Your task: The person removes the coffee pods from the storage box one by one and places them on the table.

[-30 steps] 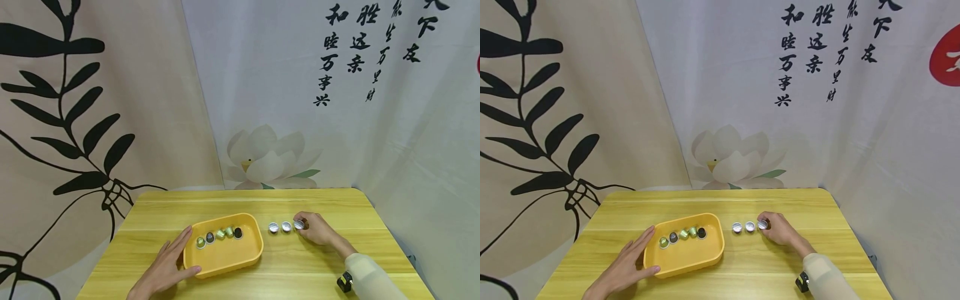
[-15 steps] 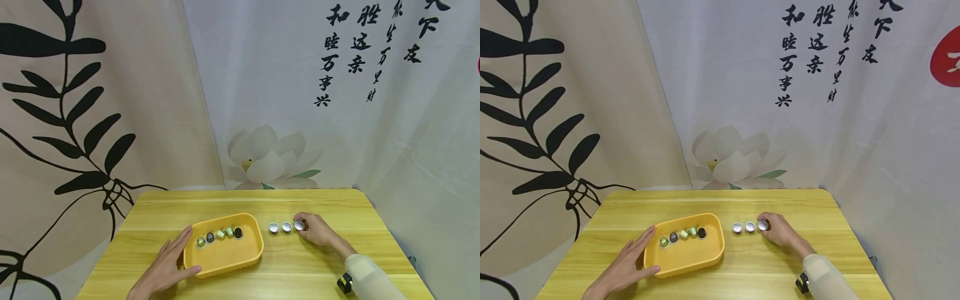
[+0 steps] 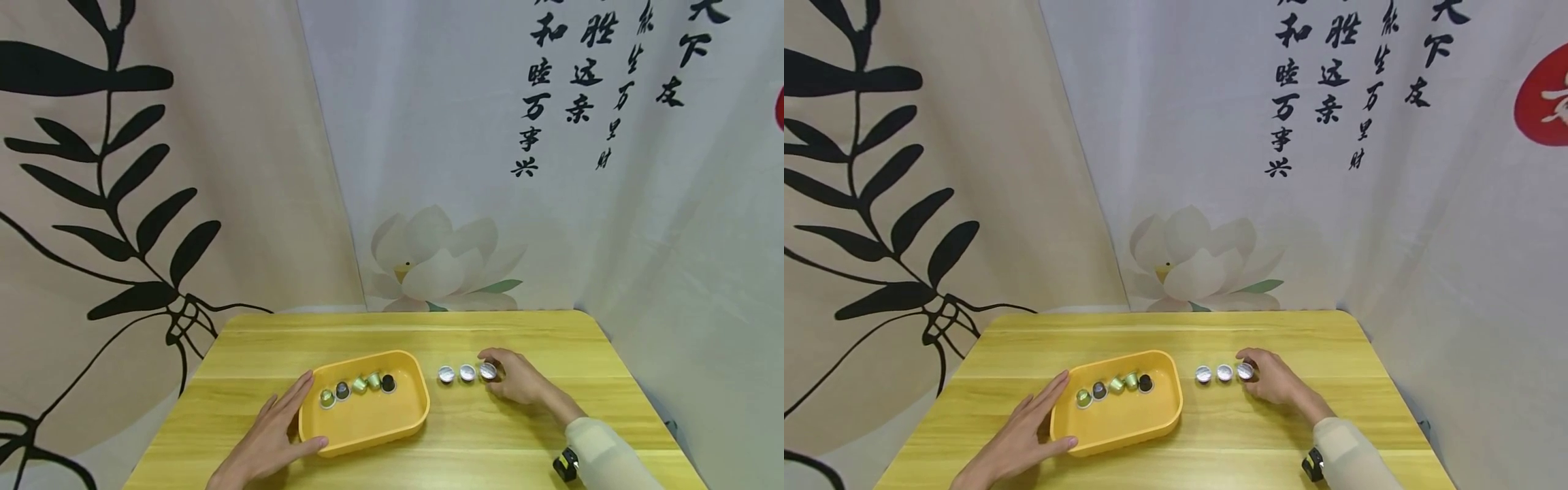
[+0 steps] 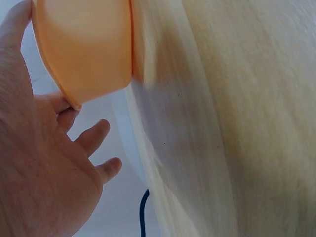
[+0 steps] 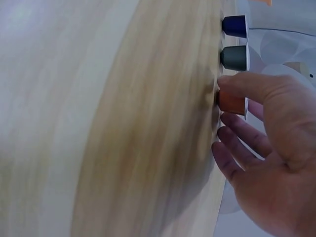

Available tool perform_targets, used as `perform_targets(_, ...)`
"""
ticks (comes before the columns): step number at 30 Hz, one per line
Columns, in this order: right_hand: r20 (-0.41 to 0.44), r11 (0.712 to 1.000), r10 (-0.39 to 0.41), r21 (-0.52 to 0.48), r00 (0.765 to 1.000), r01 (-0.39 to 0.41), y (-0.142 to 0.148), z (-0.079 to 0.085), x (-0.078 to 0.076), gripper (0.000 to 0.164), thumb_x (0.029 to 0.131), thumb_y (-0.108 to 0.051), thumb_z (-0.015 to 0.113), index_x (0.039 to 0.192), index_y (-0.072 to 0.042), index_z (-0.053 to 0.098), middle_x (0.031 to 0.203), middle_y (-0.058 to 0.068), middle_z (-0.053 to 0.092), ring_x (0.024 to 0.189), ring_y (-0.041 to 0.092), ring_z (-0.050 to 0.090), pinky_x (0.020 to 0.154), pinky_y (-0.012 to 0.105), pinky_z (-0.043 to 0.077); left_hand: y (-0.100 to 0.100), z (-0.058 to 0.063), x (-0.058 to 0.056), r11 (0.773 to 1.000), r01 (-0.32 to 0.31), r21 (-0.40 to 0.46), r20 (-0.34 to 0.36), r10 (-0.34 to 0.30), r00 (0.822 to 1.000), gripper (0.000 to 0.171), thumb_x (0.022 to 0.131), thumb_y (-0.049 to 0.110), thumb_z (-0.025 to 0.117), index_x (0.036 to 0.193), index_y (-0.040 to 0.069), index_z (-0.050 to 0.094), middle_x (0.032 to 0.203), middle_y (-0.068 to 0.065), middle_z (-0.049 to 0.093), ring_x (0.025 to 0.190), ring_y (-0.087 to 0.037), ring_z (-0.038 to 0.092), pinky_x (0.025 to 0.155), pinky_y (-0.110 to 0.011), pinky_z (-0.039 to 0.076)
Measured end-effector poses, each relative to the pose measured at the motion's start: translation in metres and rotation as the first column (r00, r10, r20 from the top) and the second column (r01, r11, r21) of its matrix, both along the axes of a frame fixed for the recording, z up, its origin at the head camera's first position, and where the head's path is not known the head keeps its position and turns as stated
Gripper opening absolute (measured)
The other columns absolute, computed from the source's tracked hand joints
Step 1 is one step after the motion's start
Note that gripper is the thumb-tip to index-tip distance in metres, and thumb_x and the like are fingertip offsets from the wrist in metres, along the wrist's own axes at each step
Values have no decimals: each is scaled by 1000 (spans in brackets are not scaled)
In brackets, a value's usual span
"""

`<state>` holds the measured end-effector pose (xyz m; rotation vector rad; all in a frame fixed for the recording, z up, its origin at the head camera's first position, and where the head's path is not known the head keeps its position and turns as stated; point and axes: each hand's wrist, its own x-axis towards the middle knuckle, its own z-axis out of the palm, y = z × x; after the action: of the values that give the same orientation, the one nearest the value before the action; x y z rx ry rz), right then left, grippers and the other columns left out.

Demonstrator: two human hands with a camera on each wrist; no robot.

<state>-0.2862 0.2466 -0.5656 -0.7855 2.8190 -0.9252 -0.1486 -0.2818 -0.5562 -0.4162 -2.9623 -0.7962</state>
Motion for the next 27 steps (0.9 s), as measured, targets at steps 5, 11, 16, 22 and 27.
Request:
perform_targets(5, 21, 1000, -14, 14, 1000, 14, 0, 3, 2, 67, 92, -14, 93, 151, -1, 66, 145, 17, 74, 134, 37, 71, 116, 61, 59, 0, 1, 0, 1000, -9, 2, 17, 9, 1000, 114, 95, 70, 81, 180, 12, 31, 189, -8, 27, 165, -49, 46, 126, -90, 25)
perform_targets(11, 14, 1000, -16, 27, 1000, 15, 0, 5, 6, 69, 97, -26, 91, 155, -3, 63, 154, 18, 68, 139, 41, 68, 117, 64, 57, 1, 2, -1, 1000, -7, 0, 16, 7, 1000, 114, 96, 70, 81, 180, 12, 30, 189, -10, 27, 165, -51, 45, 126, -91, 25)
perform_targets(16, 39, 999, -29, 21, 999, 28, 1, 5, 10, 74, 102, -35, 85, 162, -5, 56, 165, 23, 58, 152, 50, 57, 124, 72, 49, 2, 0, 1, 1000, -7, 1, 22, 7, 1000, 114, 96, 70, 81, 180, 13, 29, 190, -8, 25, 165, -51, 44, 127, -91, 25)
perform_targets(22, 35, 999, -35, 9, 999, 34, 0, 10, 11, 81, 105, -45, 79, 169, -5, 48, 172, 24, 52, 159, 53, 49, 128, 77, 42, 2, 1, 0, 1000, -8, -6, 12, 8, 1000, 115, 95, 71, 81, 180, 13, 30, 189, -11, 28, 165, -51, 44, 126, -90, 26)
perform_targets(27, 12, 999, -31, 13, 999, 31, -5, 18, 11, 84, 107, -52, 76, 171, -7, 45, 174, 25, 49, 161, 54, 46, 128, 79, 41, 2, 2, -1, 1000, -13, -12, 4, 13, 1000, 115, 94, 72, 81, 180, 13, 31, 188, -12, 30, 165, -51, 45, 126, -90, 28)
